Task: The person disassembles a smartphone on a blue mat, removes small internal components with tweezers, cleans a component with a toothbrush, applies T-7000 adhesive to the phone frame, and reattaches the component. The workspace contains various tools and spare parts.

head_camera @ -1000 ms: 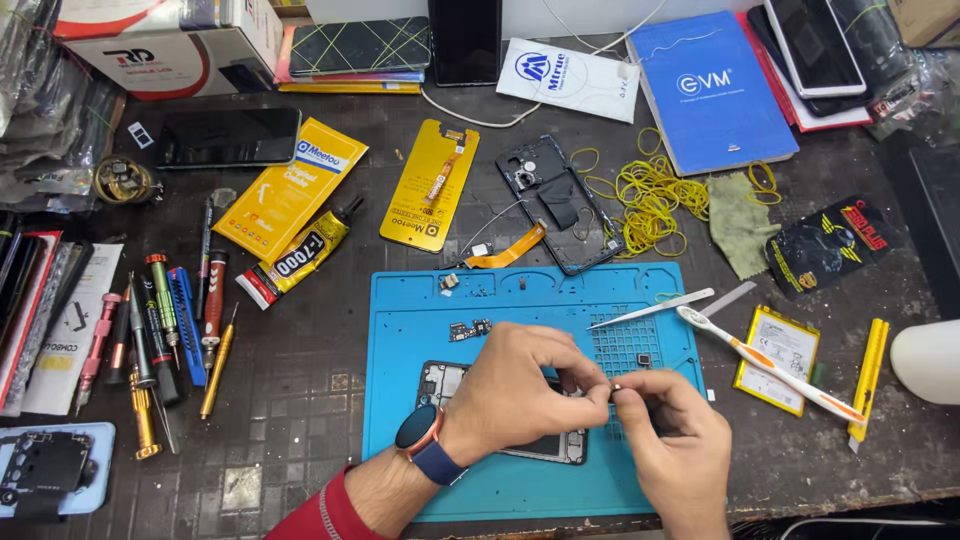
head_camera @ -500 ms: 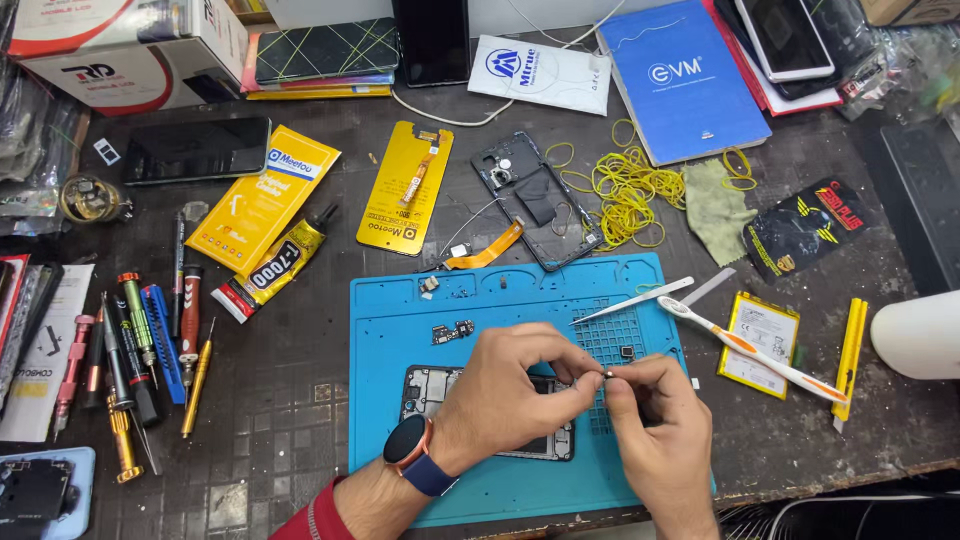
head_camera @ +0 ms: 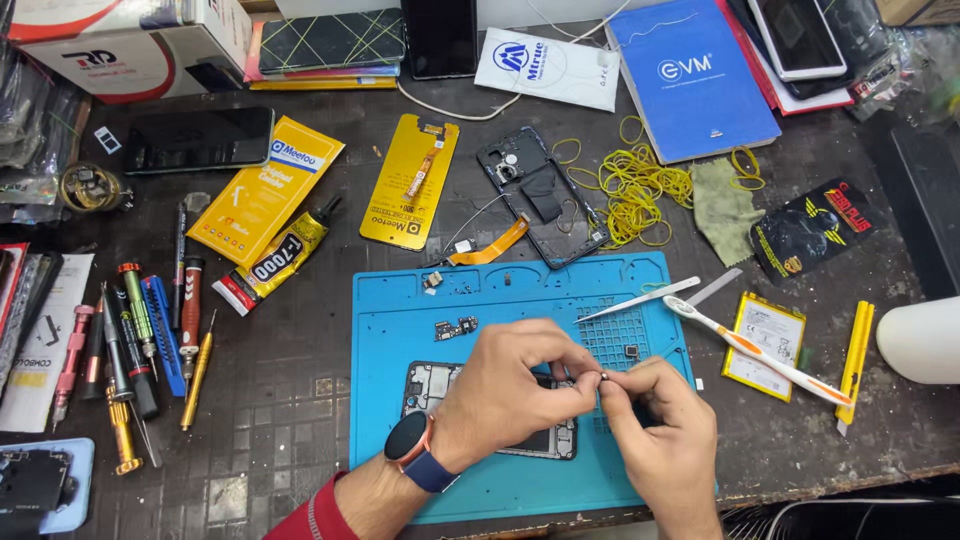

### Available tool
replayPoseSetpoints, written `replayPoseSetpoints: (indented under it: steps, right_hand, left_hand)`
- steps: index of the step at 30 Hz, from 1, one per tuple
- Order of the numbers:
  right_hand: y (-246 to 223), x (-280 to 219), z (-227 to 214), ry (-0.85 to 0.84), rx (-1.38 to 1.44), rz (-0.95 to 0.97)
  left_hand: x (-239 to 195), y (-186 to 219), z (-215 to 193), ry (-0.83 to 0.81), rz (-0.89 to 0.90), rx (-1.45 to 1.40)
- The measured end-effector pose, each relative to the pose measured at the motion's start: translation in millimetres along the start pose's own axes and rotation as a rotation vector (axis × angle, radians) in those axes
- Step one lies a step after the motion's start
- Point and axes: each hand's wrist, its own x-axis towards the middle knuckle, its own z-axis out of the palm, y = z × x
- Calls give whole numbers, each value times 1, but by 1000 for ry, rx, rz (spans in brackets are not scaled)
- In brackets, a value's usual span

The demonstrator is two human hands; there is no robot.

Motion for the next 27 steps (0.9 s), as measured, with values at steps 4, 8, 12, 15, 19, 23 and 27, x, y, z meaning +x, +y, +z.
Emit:
replayPoseSetpoints:
  steps: [4, 8, 12, 15, 19, 23, 27]
  right_hand:
    - [-4, 2, -2, -24, -97, -41]
    - [-8, 3, -1, -33, -133, 6]
    - [-11, 5, 0, -45, -133, -33]
    - [-13, 3, -1, -54, -145, -42]
    - [-13, 5, -1, -70, -142, -42]
    - [-13, 4, -1, -68, -150, -15]
    - [-13, 5, -1, -57, -165, 24]
  left_hand:
    - [-1, -4, -1, -17, 33, 69]
    - [-1, -8, -2, -17, 159, 131]
    - [-1, -9, -2, -21, 161, 164]
    - [-3, -10, -3, -18, 163, 188]
    - [-2, -9, -1, -15, 166, 205]
    - [-2, -8, 1, 10, 163, 221]
    - [-2, -7, 3, 48, 169, 187]
